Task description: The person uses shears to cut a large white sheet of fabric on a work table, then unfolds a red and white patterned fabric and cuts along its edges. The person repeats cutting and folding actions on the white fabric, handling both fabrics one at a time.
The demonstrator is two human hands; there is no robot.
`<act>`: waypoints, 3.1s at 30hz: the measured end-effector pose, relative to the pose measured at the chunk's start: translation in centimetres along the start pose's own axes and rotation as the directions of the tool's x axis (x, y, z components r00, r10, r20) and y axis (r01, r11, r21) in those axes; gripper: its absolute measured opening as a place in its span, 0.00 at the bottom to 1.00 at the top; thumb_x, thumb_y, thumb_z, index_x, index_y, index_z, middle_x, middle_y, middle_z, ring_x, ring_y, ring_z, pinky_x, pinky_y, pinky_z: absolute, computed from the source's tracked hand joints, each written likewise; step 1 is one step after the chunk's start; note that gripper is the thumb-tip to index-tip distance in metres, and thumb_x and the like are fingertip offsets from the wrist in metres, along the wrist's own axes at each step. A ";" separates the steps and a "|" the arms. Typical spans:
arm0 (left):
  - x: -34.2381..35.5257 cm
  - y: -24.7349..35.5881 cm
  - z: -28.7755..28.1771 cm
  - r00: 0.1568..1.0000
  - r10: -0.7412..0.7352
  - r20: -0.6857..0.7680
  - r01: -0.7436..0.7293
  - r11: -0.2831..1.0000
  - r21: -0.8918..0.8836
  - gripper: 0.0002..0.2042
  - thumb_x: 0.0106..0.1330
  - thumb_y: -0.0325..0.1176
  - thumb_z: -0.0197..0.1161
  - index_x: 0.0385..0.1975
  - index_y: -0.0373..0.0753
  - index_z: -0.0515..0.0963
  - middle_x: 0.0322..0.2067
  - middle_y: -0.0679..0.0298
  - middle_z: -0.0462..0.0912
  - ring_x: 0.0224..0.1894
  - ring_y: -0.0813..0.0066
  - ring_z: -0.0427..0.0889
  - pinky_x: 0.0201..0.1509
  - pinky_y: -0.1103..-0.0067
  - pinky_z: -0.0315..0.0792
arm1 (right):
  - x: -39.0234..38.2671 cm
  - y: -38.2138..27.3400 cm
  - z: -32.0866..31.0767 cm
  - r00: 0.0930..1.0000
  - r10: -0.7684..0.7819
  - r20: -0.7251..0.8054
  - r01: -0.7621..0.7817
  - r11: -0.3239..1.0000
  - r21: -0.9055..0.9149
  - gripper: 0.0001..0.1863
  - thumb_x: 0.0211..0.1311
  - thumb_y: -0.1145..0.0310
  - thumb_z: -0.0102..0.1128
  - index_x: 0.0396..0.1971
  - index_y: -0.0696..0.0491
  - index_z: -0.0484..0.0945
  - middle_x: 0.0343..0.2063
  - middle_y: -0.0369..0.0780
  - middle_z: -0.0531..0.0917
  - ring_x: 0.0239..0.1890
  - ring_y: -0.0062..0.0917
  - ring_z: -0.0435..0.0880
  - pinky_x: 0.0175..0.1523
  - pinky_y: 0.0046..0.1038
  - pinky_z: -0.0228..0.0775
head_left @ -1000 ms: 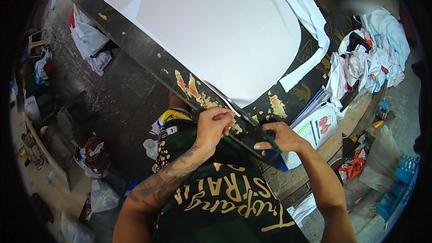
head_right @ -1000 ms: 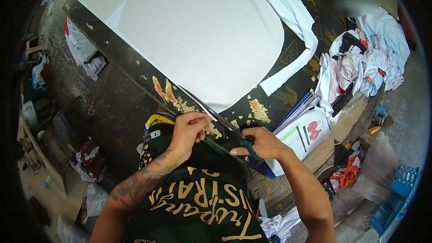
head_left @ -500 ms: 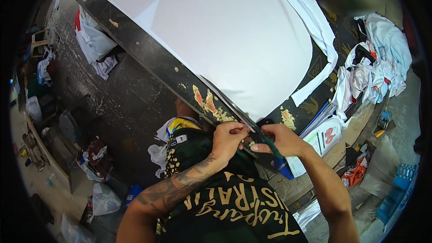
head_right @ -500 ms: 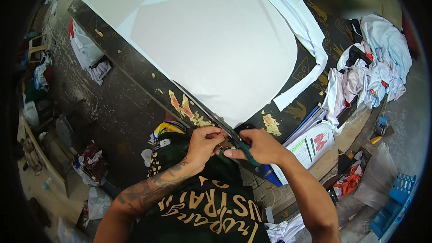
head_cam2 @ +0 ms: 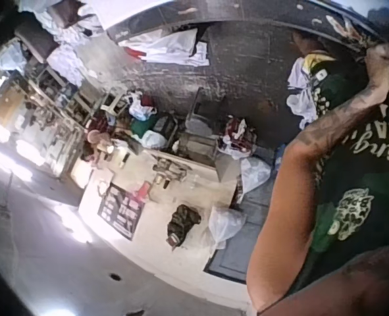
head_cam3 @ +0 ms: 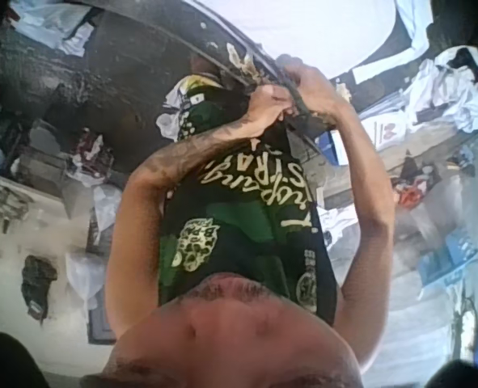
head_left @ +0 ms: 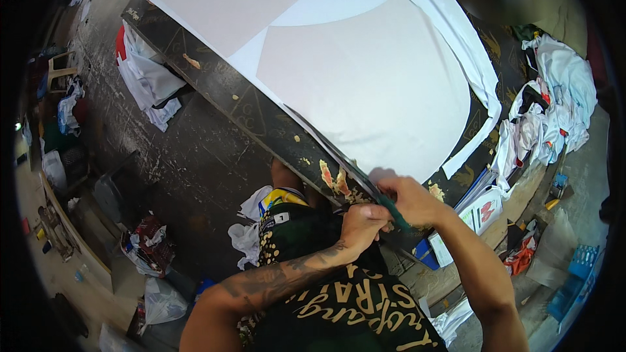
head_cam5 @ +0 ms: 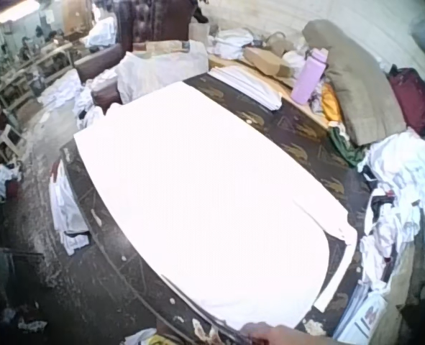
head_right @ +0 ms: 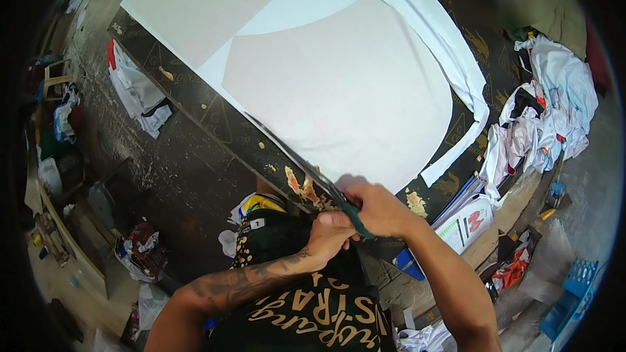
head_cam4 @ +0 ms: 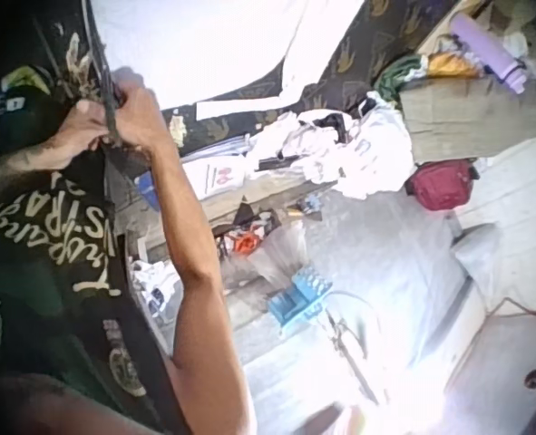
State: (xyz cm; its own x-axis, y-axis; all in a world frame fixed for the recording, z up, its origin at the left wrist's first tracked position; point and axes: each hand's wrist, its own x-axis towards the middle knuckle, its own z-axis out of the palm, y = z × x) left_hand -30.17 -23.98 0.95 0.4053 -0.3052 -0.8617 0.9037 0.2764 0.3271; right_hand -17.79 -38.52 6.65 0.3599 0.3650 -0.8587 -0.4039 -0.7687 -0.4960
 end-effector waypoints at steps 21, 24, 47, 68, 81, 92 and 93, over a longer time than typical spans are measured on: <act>-5.2 12.2 -11.7 0.943 0.313 0.110 -0.328 0.826 0.459 0.06 0.74 0.32 0.71 0.40 0.35 0.86 0.34 0.64 0.88 0.33 0.76 0.88 0.38 0.77 0.83 | 1.7 -7.8 -0.1 0.999 0.044 -0.031 -0.047 0.994 -0.095 0.42 0.57 0.26 0.75 0.39 0.59 0.90 0.22 0.43 0.84 0.29 0.28 0.80 0.39 0.35 0.74; -11.6 21.0 -23.2 0.446 0.875 -0.188 -0.741 0.479 0.471 0.00 0.77 0.25 0.65 0.42 0.38 0.81 0.56 0.57 0.83 0.54 0.71 0.84 0.60 0.72 0.81 | -1.9 -5.5 2.2 0.990 0.136 -0.046 -0.140 0.982 -0.129 0.46 0.53 0.20 0.71 0.30 0.58 0.88 0.22 0.44 0.84 0.30 0.34 0.84 0.39 0.38 0.75; 2.7 37.6 -27.9 0.380 0.461 0.802 -0.711 -0.408 0.572 0.16 0.60 0.32 0.78 0.46 0.38 0.83 0.48 0.59 0.82 0.56 0.54 0.79 0.63 0.62 0.69 | 10.0 -21.1 17.8 0.844 0.350 -0.406 0.015 0.742 0.670 0.39 0.56 0.29 0.77 0.35 0.57 0.87 0.22 0.40 0.82 0.29 0.29 0.81 0.39 0.35 0.72; 7.3 47.9 -24.4 0.244 0.584 0.774 -0.570 -0.559 0.601 0.15 0.70 0.39 0.72 0.51 0.39 0.82 0.52 0.59 0.82 0.58 0.54 0.77 0.65 0.59 0.64 | 7.2 -26.9 26.4 0.868 0.424 -0.260 0.093 0.375 0.922 0.37 0.62 0.34 0.78 0.49 0.57 0.92 0.37 0.42 0.92 0.40 0.26 0.90 0.50 0.31 0.81; 12.8 50.7 -20.9 0.223 -0.014 0.975 -0.714 -0.682 0.154 0.24 0.66 0.41 0.72 0.57 0.36 0.76 0.62 0.55 0.76 0.68 0.52 0.69 0.73 0.56 0.56 | 25.0 -45.2 17.0 0.596 0.698 -0.397 0.639 -0.114 0.760 0.27 0.76 0.43 0.69 0.38 0.57 0.80 0.28 0.33 0.76 0.34 0.20 0.71 0.42 0.29 0.69; 12.7 50.5 -20.6 0.260 -0.004 0.966 -0.709 -0.679 0.188 0.27 0.62 0.43 0.73 0.57 0.37 0.75 0.62 0.57 0.75 0.69 0.53 0.68 0.74 0.56 0.54 | 25.3 -44.9 15.3 0.610 0.719 -0.332 0.671 -0.248 0.699 0.28 0.72 0.44 0.75 0.29 0.56 0.82 0.21 0.27 0.72 0.26 0.13 0.67 0.31 0.24 0.60; 12.7 50.6 -20.6 0.266 -0.007 0.964 -0.706 -0.682 0.190 0.27 0.61 0.43 0.73 0.57 0.37 0.75 0.62 0.57 0.75 0.69 0.54 0.68 0.74 0.55 0.54 | 25.0 -44.6 15.5 0.632 0.711 -0.308 0.640 -0.255 0.724 0.28 0.71 0.44 0.76 0.28 0.56 0.82 0.20 0.26 0.72 0.25 0.12 0.67 0.30 0.24 0.60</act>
State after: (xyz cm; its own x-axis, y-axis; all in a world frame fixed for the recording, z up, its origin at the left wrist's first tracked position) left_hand 17.80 4.95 -1.43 0.2348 -0.9616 0.1422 -0.8762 -0.1461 0.4593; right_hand -3.80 13.03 5.25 0.1998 -0.4777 -0.8555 -0.2756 0.8104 -0.5169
